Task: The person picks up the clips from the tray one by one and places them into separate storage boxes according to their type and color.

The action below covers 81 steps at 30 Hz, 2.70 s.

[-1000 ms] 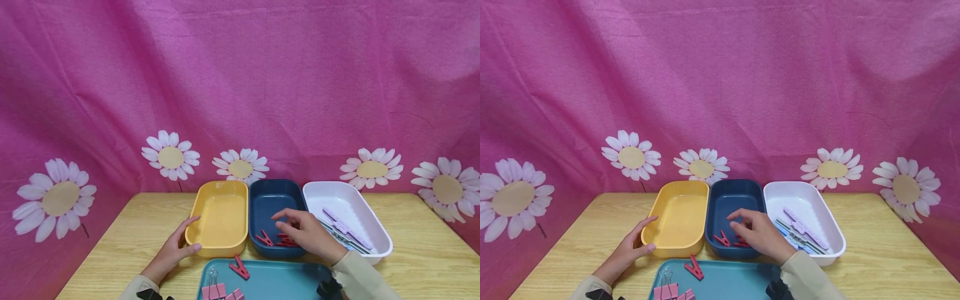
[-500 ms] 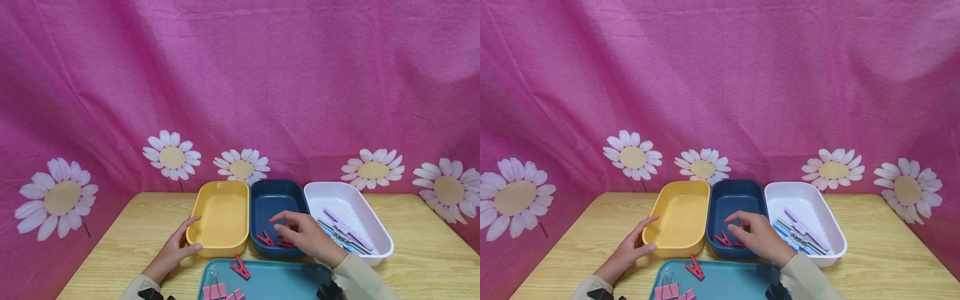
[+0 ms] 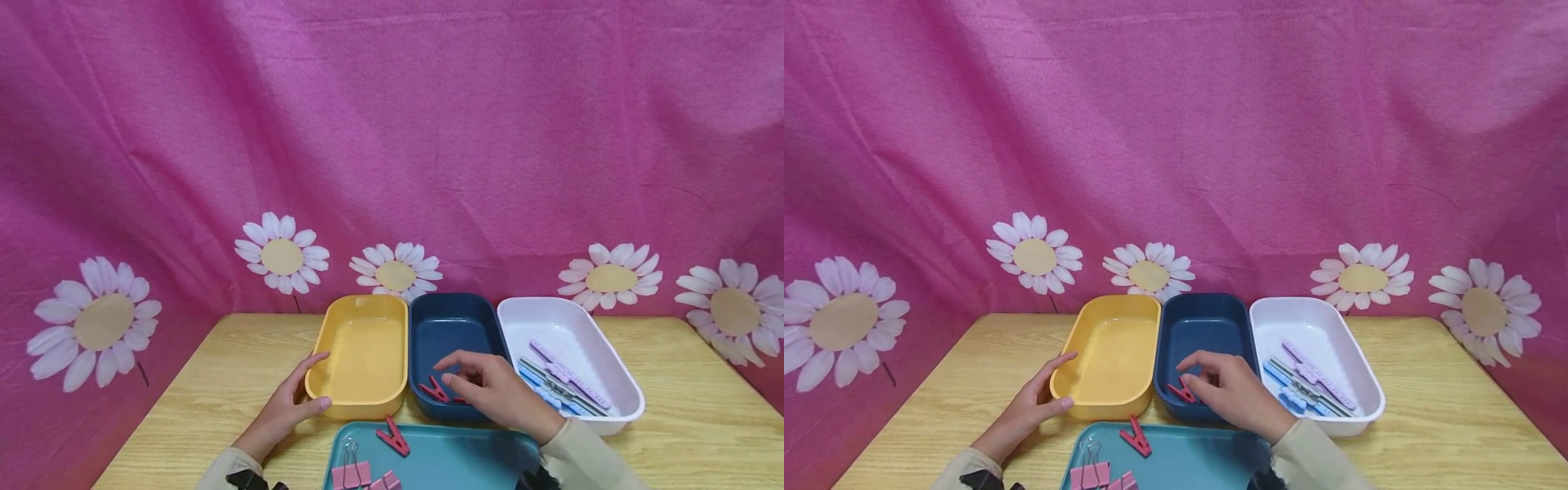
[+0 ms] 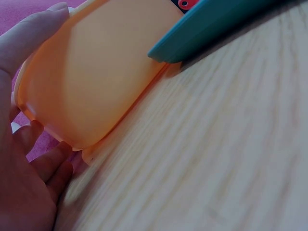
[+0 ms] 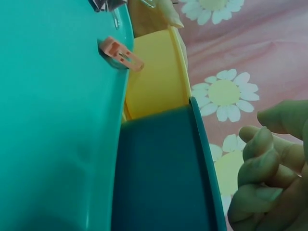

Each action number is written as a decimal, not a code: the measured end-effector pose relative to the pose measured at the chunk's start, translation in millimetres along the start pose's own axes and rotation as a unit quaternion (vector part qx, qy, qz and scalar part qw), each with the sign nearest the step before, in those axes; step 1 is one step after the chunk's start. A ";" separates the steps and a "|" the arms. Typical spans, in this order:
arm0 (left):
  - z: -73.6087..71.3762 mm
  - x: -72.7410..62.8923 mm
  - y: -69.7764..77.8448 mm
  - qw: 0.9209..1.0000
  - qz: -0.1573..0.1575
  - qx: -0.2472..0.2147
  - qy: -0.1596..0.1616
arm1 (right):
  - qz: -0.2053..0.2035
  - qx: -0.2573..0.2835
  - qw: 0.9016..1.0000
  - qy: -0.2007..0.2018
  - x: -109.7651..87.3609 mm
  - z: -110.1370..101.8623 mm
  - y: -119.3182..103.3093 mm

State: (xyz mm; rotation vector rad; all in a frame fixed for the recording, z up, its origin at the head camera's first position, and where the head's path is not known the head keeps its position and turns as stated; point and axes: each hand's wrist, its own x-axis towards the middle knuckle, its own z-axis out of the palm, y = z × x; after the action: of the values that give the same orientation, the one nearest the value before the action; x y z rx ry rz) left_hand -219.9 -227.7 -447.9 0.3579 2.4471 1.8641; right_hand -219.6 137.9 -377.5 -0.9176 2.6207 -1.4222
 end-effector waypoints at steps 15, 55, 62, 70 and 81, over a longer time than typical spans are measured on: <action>-0.7 0.6 -0.7 1.000 -0.009 -0.004 -0.003 | -0.001 -0.011 0.999 -0.036 -2.6 11.7 -9.1; 0.3 -0.2 0.4 1.000 -0.011 -0.013 -0.007 | -0.031 0.022 0.991 -0.132 -10.1 41.4 -16.8; 0.3 -0.1 1.0 1.000 -0.015 -0.012 -0.003 | -0.031 0.036 0.987 -0.155 -10.9 47.7 -13.4; 0.1 1.0 0.9 1.000 -0.019 0.004 0.005 | -0.014 0.046 0.984 -0.169 -11.9 52.2 -11.4; 0.0 0.2 2.3 1.000 -0.025 0.009 0.009 | 0.012 0.061 0.980 -0.188 -11.7 56.8 -7.5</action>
State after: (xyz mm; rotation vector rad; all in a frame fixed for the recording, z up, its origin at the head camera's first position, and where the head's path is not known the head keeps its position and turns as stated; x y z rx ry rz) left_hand -219.8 -227.1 -445.7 0.2783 2.4607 1.8353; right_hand -190.0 97.6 -407.8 -1.0186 2.2374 -1.2440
